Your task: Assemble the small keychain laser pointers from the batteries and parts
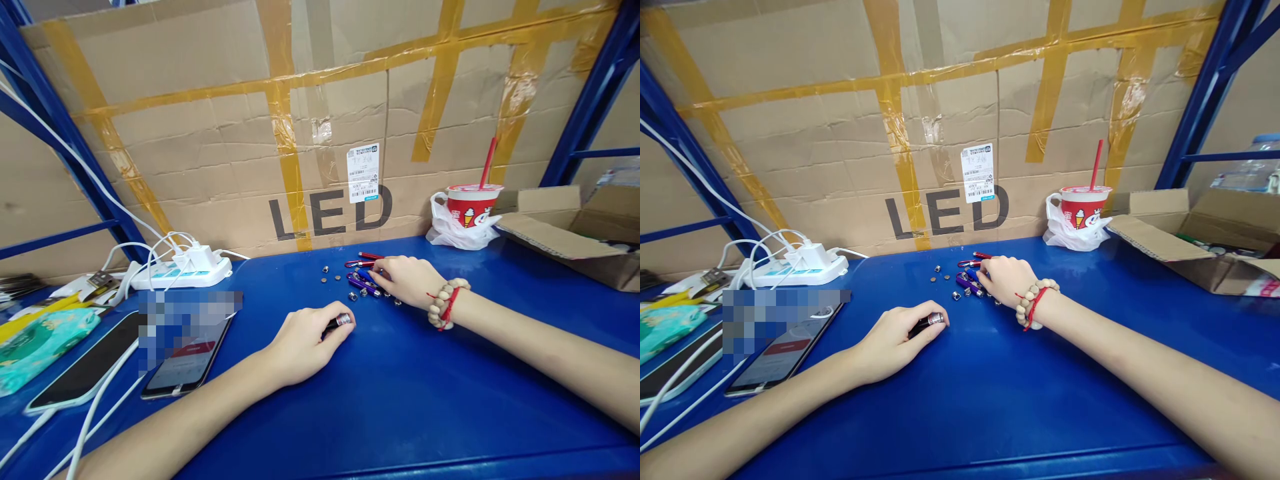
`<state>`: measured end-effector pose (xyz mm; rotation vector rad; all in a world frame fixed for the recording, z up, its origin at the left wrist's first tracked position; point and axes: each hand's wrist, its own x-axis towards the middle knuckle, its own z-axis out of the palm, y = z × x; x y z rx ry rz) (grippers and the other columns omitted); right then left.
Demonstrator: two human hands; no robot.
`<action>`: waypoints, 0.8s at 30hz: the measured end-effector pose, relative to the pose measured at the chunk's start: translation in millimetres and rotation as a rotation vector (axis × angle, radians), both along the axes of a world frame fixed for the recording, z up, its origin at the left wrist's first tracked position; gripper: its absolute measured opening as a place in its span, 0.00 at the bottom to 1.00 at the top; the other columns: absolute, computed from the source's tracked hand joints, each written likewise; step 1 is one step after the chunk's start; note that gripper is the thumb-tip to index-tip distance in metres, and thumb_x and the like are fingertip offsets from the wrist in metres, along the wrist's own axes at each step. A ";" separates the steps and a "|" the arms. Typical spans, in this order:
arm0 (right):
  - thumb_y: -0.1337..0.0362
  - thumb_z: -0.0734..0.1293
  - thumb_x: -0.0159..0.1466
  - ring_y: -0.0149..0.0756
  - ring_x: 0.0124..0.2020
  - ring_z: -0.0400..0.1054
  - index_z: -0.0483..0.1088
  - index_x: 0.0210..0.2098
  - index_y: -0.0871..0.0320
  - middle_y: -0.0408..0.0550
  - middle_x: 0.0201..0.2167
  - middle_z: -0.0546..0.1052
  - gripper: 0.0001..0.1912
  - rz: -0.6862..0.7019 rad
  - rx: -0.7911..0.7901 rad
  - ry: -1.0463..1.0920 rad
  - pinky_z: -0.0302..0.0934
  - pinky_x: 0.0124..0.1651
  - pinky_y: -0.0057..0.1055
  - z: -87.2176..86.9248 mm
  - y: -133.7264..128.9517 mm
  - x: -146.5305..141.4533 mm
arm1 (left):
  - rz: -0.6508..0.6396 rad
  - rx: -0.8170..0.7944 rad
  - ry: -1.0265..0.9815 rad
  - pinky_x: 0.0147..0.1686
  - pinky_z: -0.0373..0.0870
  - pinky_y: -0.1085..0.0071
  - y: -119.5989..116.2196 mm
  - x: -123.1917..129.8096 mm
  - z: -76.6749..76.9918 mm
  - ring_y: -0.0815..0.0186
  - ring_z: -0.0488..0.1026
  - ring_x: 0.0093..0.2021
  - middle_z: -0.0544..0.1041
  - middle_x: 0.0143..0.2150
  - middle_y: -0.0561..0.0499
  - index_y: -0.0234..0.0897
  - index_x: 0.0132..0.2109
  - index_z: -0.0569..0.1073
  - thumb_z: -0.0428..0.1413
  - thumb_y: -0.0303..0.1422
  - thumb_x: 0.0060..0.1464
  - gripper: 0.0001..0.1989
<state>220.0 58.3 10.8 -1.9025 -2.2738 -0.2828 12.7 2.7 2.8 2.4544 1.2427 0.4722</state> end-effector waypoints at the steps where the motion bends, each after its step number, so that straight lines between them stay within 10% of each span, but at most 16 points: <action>1: 0.55 0.52 0.64 0.41 0.36 0.69 0.69 0.41 0.54 0.48 0.37 0.74 0.18 0.002 -0.002 0.005 0.53 0.30 0.29 0.2 -0.3 -0.3 | -0.001 0.002 -0.001 0.32 0.58 0.77 -0.2 0.0 0.1 0.73 0.69 0.32 0.73 0.35 0.62 0.48 0.40 0.66 0.40 0.42 0.58 0.12; 24: 0.56 0.53 0.63 0.39 0.36 0.69 0.68 0.36 0.54 0.45 0.35 0.73 0.15 0.112 -0.036 0.077 0.54 0.31 0.29 -0.6 -1.6 -0.7 | -0.014 0.011 0.022 0.32 0.56 0.77 0.6 0.8 0.0 0.74 0.68 0.33 0.73 0.34 0.62 0.48 0.40 0.66 0.41 0.41 0.58 0.10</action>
